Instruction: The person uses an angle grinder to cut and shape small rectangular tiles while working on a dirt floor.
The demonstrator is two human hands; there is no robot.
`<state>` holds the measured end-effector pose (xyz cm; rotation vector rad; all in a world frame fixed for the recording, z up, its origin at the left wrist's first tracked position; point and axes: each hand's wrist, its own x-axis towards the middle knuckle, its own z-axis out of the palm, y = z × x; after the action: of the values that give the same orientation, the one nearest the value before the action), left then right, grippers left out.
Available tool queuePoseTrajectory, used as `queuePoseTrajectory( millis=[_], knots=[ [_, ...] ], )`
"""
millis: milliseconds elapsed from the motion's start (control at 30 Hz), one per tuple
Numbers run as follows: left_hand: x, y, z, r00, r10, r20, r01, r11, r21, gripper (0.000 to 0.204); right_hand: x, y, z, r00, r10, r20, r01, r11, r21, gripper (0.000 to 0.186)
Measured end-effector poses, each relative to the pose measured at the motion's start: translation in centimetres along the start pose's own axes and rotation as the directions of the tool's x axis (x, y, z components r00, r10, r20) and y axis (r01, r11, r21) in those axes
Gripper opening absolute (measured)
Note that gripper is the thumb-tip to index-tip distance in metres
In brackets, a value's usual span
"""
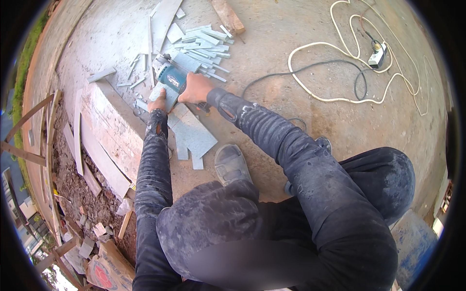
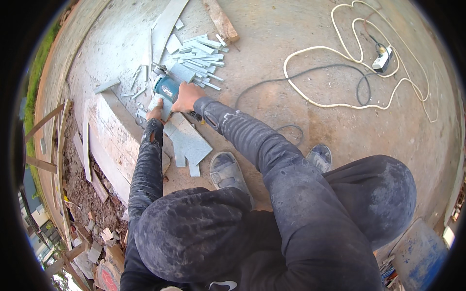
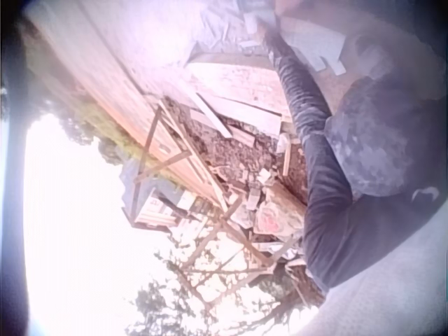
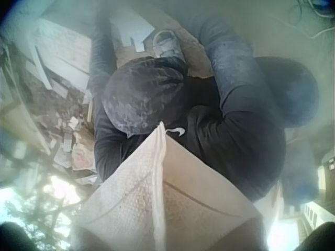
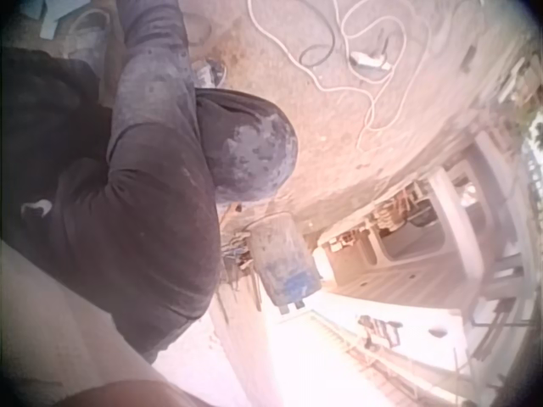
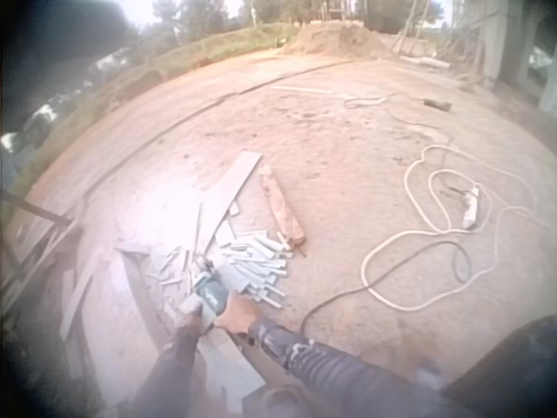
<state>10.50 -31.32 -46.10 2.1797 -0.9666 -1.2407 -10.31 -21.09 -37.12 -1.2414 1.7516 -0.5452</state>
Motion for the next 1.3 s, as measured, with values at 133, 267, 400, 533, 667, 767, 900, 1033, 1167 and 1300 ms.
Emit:
queuePoseTrajectory(
  millis=[133, 267, 400, 533, 667, 767, 900, 1033, 1167, 1300],
  knots=[
    [1.2, -0.3, 0.0, 1.000, -0.011, 0.003, 0.011, 1.000, 0.010, 0.050, -0.4, -0.2, -0.3, 0.999, 0.026, 0.031, -0.026, 1.000, -0.001, 0.080],
    [2.6, -1.0, -0.1, 1.000, -0.003, -0.003, 0.003, 1.000, -0.011, 0.056, -0.7, -0.1, -0.3, 0.999, 0.024, 0.021, -0.024, 1.000, -0.004, 0.078],
    [3.5, -1.3, -0.9, 0.999, 0.051, -0.013, -0.051, 0.999, 0.010, 0.072, -0.9, 0.0, 0.1, 1.000, -0.023, -0.017, 0.023, 1.000, 0.007, 0.072],
    [1.4, -1.1, 0.4, 1.000, 0.018, -0.005, -0.018, 0.999, -0.028, 0.071, -1.2, 1.5, 0.3, 0.999, -0.033, -0.035, 0.033, 0.999, -0.006, 0.067],
    [2.0, -0.7, -0.4, 0.998, 0.043, -0.042, -0.041, 0.999, 0.033, 0.069, -1.4, 1.3, 0.5, 0.999, -0.032, -0.032, 0.033, 0.999, 0.015, 0.067],
    [2.1, -0.7, -0.4, 0.997, 0.063, -0.051, -0.059, 0.996, 0.063, 0.069, -1.5, 1.5, 0.3, 1.000, -0.008, 0.016, 0.008, 0.999, 0.036, 0.070],
    [1.0, -0.9, 0.9, 0.999, 0.048, -0.012, -0.047, 0.999, 0.013, 0.071, -2.0, 2.5, 0.0, 1.000, 0.005, 0.005, -0.005, 0.999, 0.034, 0.069],
    [3.0, -0.7, -0.5, 1.000, -0.008, -0.002, 0.008, 0.999, -0.045, 0.059, -2.7, 1.6, -0.1, 1.000, -0.001, 0.030, 0.000, 1.000, 0.028, 0.068],
    [2.5, -0.9, 0.2, 1.000, 0.024, -0.008, -0.024, 1.000, 0.008, 0.065, -3.4, 2.7, -0.2, 0.999, -0.037, -0.016, 0.037, 0.999, 0.023, 0.070],
    [2.1, -1.4, 0.7, 0.998, 0.055, 0.001, -0.055, 0.998, 0.028, 0.081, -3.9, 3.4, -0.5, 1.000, -0.031, 0.000, 0.031, 0.999, 0.024, 0.072]
  ],
)
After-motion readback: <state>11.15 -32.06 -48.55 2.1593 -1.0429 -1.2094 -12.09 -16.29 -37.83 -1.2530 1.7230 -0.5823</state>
